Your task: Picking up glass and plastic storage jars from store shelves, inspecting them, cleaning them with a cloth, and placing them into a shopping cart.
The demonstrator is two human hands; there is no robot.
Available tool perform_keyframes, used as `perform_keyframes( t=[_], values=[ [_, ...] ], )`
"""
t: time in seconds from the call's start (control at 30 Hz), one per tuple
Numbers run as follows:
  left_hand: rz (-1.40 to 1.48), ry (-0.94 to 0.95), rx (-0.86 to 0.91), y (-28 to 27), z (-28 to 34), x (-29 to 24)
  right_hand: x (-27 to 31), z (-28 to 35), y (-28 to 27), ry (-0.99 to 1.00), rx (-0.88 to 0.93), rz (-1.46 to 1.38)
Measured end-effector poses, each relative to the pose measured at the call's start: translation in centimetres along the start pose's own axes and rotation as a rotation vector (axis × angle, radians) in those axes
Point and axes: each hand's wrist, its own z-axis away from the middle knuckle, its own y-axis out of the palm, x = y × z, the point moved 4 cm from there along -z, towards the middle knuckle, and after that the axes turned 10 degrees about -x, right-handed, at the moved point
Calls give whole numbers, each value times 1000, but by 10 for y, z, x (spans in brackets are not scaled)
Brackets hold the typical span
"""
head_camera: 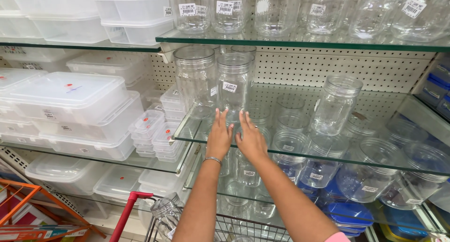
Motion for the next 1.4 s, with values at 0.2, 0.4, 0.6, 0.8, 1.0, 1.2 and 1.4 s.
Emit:
perform_keyframes(
  t=[0.2, 0.4, 0.6, 0.8, 1.0, 1.2, 1.4],
  values=[
    [-82, 32, 86, 8, -2, 1, -21, -15, 34, -135, -91, 10],
    [-269, 89, 99, 36, -7, 17, -30, -30, 47, -66, 43, 22],
    [-330, 85, 125, 42, -8, 21, -34, -31, 53, -99, 21, 31],
    [-197, 67, 70, 24, 0, 13, -38, -15, 41, -91, -337, -421],
    [-12, 396, -250, -26, 108, -29, -45, 91, 4, -507, -375, -534],
    [137, -184, 300, 3, 299, 10, -165, 257, 90, -105, 13, -490],
    [-12, -343, 587, 47, 457, 98, -247, 410, 156, 126, 490, -372]
  ],
)
